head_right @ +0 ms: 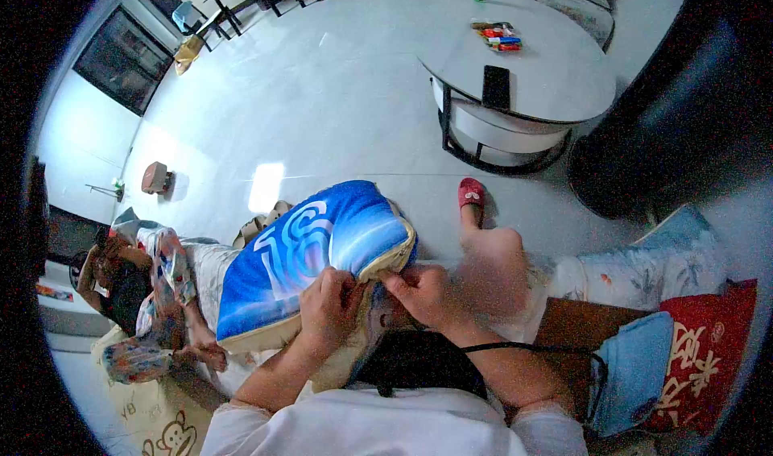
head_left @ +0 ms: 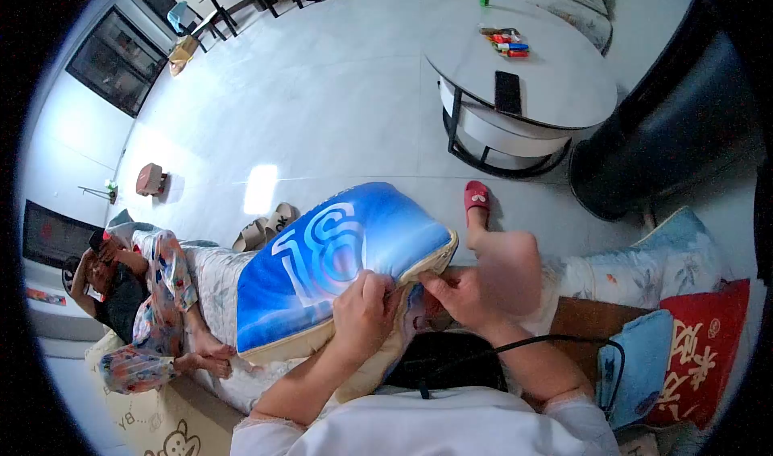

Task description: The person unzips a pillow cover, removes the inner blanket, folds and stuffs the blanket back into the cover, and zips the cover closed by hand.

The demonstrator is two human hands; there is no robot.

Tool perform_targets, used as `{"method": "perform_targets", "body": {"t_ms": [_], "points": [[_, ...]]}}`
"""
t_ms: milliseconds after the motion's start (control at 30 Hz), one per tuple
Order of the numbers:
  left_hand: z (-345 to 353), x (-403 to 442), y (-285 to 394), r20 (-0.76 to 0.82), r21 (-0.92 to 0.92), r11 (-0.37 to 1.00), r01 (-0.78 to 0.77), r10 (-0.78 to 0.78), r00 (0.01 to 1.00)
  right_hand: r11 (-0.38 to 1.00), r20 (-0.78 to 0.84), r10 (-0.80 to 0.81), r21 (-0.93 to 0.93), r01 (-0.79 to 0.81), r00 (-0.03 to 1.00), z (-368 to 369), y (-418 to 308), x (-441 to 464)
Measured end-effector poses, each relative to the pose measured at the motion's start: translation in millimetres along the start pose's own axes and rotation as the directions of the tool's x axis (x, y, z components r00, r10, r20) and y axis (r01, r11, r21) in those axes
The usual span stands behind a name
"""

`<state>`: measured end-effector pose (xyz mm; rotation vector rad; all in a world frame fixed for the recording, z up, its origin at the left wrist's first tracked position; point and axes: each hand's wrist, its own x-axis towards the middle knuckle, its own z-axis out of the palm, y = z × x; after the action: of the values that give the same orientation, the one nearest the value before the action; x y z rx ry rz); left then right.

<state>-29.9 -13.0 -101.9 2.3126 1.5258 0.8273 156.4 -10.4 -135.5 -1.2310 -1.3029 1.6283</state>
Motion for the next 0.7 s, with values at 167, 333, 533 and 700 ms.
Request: {"method": "perform_targets", "body": {"t_ms": [167, 333, 533, 700], "points": [[3, 1, 3, -0.001, 0.073, 0.995, -0.061, 0.061, 0.998, 0.992, -0.102, -0.096, 0.074, 0.104, 0.990, 7, 27, 1], [-9, -18, 0, -0.043, 0.052, 0.997, -0.064, 0.066, 0.997, 0.939, 0.087, -0.076, 0.340, 0.042, 0.993, 14, 4, 0], [-11, -23, -2, -0.067, -0.039, 0.999, -0.037, 0.034, 0.997, 0.975, 0.197, -0.078, 0.218, 0.034, 0.977, 13, -18, 3], [-11, -23, -7, -0.052, -0.077, 0.996, -0.053, 0.049, 0.997, 0.998, 0.218, -0.053, -0.033, 0.061, 0.974, 16, -24, 6]]}}
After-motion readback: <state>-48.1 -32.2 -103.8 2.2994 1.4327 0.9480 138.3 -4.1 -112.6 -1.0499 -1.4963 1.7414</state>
